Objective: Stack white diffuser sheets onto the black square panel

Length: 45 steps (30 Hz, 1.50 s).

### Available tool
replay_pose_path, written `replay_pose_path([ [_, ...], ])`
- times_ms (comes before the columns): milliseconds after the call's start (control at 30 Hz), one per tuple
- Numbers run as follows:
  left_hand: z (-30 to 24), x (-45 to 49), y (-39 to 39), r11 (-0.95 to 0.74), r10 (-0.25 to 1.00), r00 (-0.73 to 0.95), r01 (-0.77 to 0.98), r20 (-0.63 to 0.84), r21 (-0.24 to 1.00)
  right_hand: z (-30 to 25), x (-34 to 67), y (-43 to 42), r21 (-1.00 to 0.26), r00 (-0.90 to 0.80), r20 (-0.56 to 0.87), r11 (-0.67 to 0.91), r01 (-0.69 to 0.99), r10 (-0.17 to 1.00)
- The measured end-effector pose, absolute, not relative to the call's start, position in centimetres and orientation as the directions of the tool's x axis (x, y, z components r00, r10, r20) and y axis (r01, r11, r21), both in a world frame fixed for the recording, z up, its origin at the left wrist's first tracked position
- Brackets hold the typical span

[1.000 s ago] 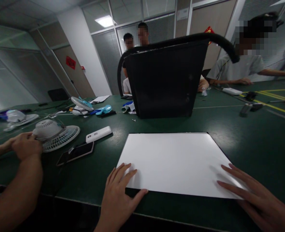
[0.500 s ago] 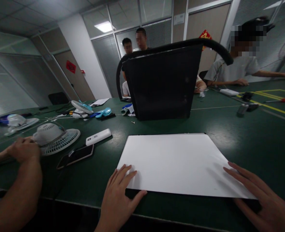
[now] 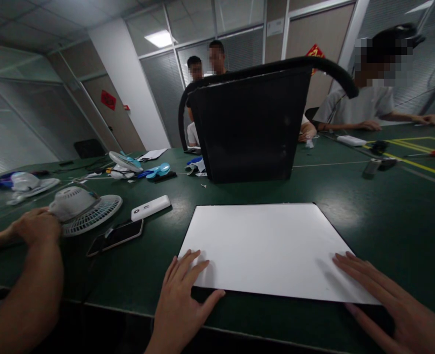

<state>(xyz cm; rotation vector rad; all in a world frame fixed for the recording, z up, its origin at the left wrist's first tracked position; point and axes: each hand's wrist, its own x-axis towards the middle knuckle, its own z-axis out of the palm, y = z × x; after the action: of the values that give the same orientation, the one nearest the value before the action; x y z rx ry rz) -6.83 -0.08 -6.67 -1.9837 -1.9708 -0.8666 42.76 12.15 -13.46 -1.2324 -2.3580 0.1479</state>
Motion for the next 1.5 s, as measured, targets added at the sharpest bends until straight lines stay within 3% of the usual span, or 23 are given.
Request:
replay_pose_path([
  [467, -6.6, -6.8, -0.1, -0.042, 0.859, -0.100, 0.963, 0.502, 0.264, -12.2, 41.4, 12.1, -0.178, -0.583, 0.330, 0.656, 0.734, 0.742],
  [733, -6.6, -6.8, 0.0, -0.056, 0.857, -0.081, 0.967, 0.509, 0.248, -11.9, 41.5, 11.9, -0.259, -0.542, 0.299, 0.614, 0.746, 0.785],
  [1500, -6.4, -6.7, 0.1, -0.044, 0.865, -0.088, 0.968, 0.495, 0.249, -12.5, 41.7, 11.7, -0.290, -0.498, 0.314, 0.581, 0.760, 0.808],
])
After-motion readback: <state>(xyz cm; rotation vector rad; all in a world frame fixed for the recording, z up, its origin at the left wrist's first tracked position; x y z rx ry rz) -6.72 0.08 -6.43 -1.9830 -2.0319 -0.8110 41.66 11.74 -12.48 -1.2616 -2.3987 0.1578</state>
